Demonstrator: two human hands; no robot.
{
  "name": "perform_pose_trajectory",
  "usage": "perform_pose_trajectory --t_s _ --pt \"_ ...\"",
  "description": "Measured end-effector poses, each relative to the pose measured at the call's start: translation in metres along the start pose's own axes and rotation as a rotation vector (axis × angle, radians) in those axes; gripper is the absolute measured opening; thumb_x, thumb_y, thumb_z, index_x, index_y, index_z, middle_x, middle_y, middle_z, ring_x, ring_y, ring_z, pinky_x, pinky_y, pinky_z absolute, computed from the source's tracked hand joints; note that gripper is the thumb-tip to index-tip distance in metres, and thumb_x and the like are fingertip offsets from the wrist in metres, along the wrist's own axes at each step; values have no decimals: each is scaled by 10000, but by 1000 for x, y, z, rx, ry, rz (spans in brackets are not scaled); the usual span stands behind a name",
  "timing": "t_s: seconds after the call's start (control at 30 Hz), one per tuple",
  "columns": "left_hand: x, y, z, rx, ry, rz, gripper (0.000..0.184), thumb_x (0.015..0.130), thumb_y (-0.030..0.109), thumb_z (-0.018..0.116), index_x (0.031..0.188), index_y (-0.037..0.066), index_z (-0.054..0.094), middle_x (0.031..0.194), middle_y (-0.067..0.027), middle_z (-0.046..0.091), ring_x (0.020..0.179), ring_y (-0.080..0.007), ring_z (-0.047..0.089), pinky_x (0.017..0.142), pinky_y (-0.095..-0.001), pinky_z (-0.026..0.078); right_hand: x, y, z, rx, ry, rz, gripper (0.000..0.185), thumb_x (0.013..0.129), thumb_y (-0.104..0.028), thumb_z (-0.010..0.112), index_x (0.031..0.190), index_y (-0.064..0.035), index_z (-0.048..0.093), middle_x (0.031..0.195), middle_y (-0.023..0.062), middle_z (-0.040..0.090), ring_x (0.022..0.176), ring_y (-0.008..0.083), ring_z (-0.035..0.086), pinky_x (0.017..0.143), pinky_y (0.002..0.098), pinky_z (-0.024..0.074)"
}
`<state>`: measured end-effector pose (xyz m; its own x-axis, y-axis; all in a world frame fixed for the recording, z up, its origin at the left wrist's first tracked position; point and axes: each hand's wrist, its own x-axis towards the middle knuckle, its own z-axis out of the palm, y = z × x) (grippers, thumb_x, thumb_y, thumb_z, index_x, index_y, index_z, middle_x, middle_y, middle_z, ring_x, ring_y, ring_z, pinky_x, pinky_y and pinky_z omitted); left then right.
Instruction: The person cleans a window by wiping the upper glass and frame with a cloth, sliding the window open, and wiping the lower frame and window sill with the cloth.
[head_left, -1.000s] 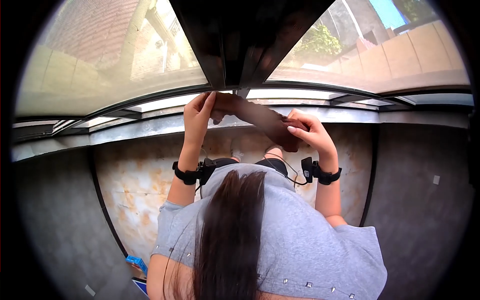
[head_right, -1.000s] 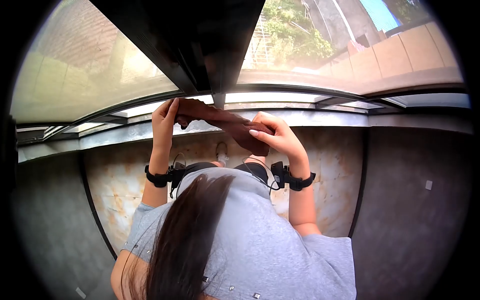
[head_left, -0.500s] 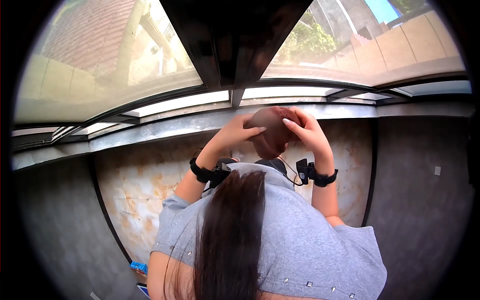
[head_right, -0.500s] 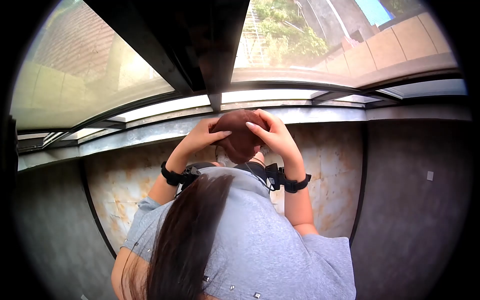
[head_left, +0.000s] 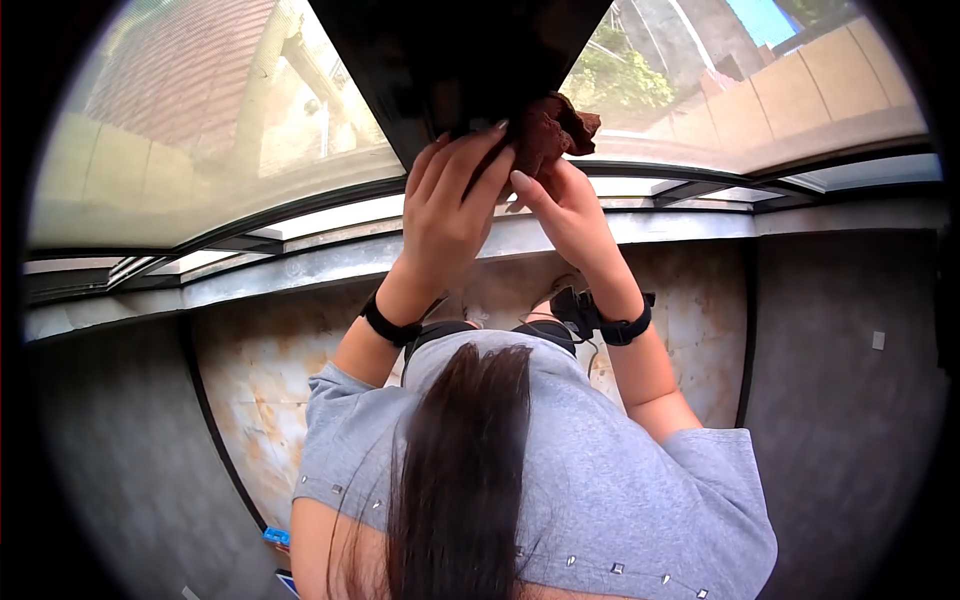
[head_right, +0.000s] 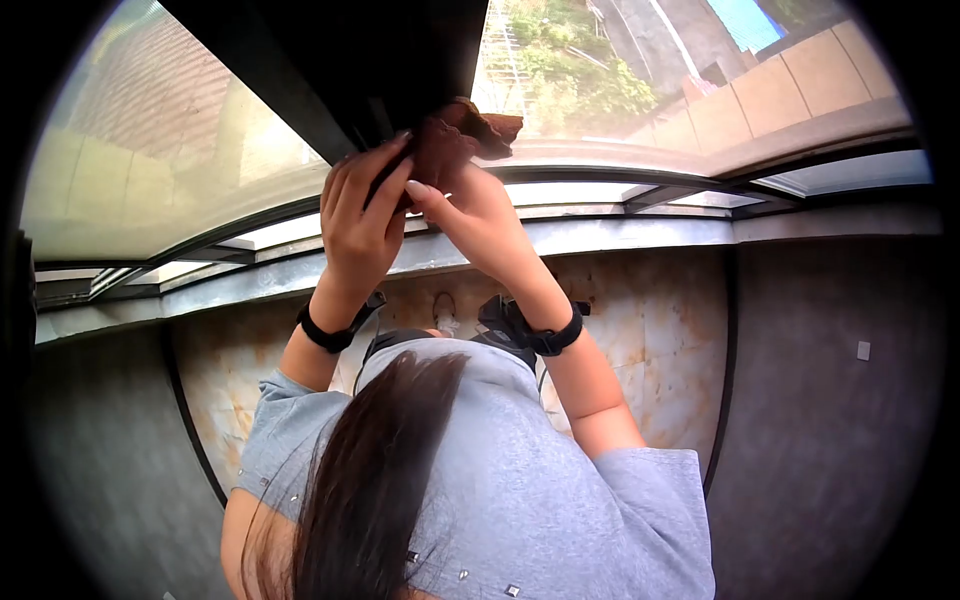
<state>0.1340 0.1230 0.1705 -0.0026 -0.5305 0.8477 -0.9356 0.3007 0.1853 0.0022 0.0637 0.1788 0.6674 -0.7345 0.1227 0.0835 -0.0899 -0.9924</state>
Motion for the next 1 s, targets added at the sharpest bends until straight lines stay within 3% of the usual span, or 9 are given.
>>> perform_pose_trajectory --t_s 0.2,0.47,0.57,0.7,0.73,0.77,0.8,0.87,1.0 --pt "1 -21 2 230 194 -205 555 522 -6 706 1044 140 587 972 -84 457 867 -239 456 702 -323 418 44 28 11 169 88 -85 218 877 -153 502 917 56 550 745 70 605 698 115 571 644 236 464" --pt "-47 -28 12 -71 -175 -404 387 554 27 681 927 71 586 853 -89 473 750 -256 522 610 -340 459 17 94 9 290 171 177 262 878 -221 509 928 27 578 834 70 614 759 124 584 666 249 478" --pt "6 -22 -18 -301 -33 -390 456 550 -4 707 984 50 579 895 -96 497 782 -254 543 647 -307 467 38 19 6 115 156 -42 263 863 -214 545 804 38 592 634 74 617 536 126 600 474 198 456" --pt "84 -11 -25 -397 536 -43 450 564 9 729 995 50 605 895 -68 528 775 -177 531 595 -236 453 66 -78 15 152 291 -456 250 862 -182 543 753 37 598 590 74 606 499 112 586 445 186 434" --pt "89 -14 -31 -284 428 68 450 639 -37 719 1055 -13 550 1037 -92 446 895 -152 529 666 -219 530 76 -84 12 137 332 -505 251 877 -199 525 786 23 599 596 67 603 500 103 572 448 189 423" --pt "88 -13 -30 -250 392 27 422 631 -47 713 1026 -2 574 1008 -90 468 864 -150 527 637 -216 507 84 -95 -39 153 -527 -311 393 812 -269 609 1122 -67 476 1239 131 418 1021 299 474 742 282 438" --pt "85 -11 -28 -216 356 -14 396 622 -56 708 997 10 598 980 -88 490 833 -149 524 608 -214 483 80 -94 -27 144 -522 -314 393 812 -269 609 1122 -67 476 1239 131 418 1021 299 474 742 282 438" --pt "69 -15 -20 -229 325 -44 394 585 -54 705 959 41 626 940 -83 506 809 -168 537 603 -235 479 68 -82 7 85 192 -424 256 837 -141 561 677 53 606 558 76 604 488 109 596 421 178 430" --pt "20 -18 -9 -321 116 -206 331 604 -95 657 916 14 625 857 -102 541 730 -207 534 637 -267 454 59 -22 -1 21 117 -182 263 827 -137 550 656 52 614 550 73 603 491 93 575 452 190 434"
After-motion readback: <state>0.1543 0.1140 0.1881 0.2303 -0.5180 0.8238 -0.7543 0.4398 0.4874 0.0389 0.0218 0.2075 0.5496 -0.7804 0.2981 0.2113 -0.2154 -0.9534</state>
